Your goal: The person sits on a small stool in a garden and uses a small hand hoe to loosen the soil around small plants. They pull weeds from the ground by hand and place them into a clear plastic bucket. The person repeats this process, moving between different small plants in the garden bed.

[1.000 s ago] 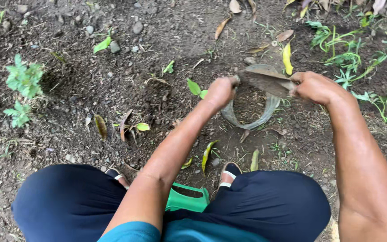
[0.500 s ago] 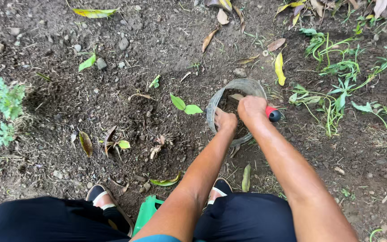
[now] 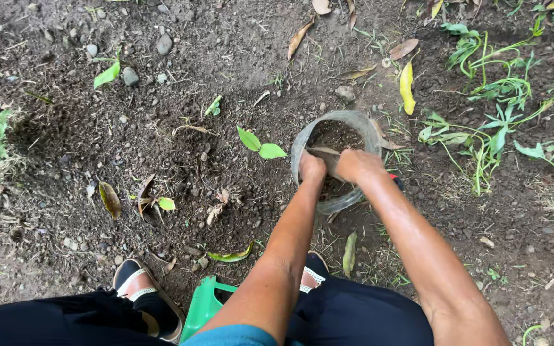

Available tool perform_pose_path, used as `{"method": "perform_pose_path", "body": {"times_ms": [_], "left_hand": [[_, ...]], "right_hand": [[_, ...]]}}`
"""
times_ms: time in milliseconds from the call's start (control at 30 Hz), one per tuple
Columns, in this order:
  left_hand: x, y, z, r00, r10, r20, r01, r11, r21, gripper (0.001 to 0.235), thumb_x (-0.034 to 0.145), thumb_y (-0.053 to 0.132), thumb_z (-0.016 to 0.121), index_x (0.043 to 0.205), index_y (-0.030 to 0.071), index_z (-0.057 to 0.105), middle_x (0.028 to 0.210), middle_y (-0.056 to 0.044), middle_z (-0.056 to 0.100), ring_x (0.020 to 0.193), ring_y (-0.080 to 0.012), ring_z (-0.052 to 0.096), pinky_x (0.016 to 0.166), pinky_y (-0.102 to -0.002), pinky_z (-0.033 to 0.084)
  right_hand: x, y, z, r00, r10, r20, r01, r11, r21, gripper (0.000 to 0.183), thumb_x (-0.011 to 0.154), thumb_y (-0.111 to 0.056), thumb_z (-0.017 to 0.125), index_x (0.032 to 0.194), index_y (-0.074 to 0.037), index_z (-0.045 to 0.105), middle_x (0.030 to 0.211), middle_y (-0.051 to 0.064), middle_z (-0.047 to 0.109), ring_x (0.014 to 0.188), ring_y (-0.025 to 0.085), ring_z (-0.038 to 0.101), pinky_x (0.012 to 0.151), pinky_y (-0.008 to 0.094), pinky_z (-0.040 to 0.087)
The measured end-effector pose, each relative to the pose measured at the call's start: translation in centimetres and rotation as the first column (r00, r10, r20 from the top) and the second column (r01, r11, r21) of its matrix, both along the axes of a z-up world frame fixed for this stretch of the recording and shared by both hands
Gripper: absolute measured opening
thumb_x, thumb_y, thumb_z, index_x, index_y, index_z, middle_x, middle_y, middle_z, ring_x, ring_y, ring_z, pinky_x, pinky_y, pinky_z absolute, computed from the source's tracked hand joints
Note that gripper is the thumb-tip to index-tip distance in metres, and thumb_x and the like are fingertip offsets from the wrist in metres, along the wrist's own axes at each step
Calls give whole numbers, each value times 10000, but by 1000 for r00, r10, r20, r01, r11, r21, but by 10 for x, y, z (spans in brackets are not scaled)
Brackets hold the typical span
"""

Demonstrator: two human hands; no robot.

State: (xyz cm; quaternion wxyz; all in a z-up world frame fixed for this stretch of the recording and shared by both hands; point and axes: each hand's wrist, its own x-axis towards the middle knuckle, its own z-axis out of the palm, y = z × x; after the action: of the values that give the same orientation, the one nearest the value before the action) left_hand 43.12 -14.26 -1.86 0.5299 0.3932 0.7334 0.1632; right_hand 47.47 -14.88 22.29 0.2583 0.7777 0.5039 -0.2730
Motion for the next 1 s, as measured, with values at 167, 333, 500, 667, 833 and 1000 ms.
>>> {"method": "perform_pose_path", "body": {"times_ms": [167, 333, 500, 667, 833, 1000], "left_hand": [[-2, -12, 36, 999, -45, 4, 44, 995, 90, 460, 917, 103, 598, 1372, 56, 550, 1286, -267, 671, 1207, -416, 641, 1055, -474, 497], [1, -7, 115, 995, -43, 86, 31, 991, 130, 518, 855, 132, 673, 1365, 118, 583, 1210, -238, 694, 1145, -405, 659, 1011, -471, 506], [-5, -7, 122, 997, 16, 70, -17, 1000, 12, 656, 832, 27, 616, 1458, 127, 447, 1428, -282, 496, 1273, -456, 530, 1069, -496, 438], [-25, -14, 98, 990, 39, 135, -15, 984, -177, 882, 847, 62, 578, 1625, 115, 165, 1469, -308, 481, 1340, -449, 515, 1145, -472, 404], [-24, -5, 87, 982, 111, 153, -105, 993, -46, 751, 826, 104, 601, 1535, 95, 352, 1500, -261, 484, 1412, -432, 446, 1177, -470, 347], [-16, 16, 67, 1000, -11, 3, 11, 979, -203, 609, 959, 202, 558, 1528, 60, 391, 1509, -273, 482, 1401, -441, 458, 1182, -491, 341]], "right_hand": [[16, -9, 43, 1000, -23, -19, 22, 999, -36, 397, 907, -228, 580, 1210, -26, 738, 1308, 238, 675, 1187, 387, 680, 1026, 482, 519], [28, -19, 107, 992, -128, 23, 129, 991, -33, 387, 940, -233, 553, 1181, -13, 761, 1178, 249, 782, 1095, 375, 758, 990, 473, 547], [22, -18, 92, 981, 72, 181, -88, 993, 80, 340, 942, -231, 555, 1169, -86, 763, 1235, 188, 719, 1127, 354, 702, 939, 473, 551], [7, 13, -9, 941, 220, 256, -296, 905, 307, 292, 950, -161, 532, 1057, -43, 777, 1117, 188, 755, 1042, 332, 743, 862, 460, 584], [15, 6, -72, 864, 359, 354, -494, 741, 454, 286, 849, -167, 582, 958, 26, 762, 940, 190, 741, 882, 333, 758, 696, 443, 610], [22, -9, -27, 936, 334, 110, -349, 920, 179, 273, 913, -163, 542, 997, -52, 777, 1030, 200, 751, 948, 359, 755, 801, 484, 599]]}}
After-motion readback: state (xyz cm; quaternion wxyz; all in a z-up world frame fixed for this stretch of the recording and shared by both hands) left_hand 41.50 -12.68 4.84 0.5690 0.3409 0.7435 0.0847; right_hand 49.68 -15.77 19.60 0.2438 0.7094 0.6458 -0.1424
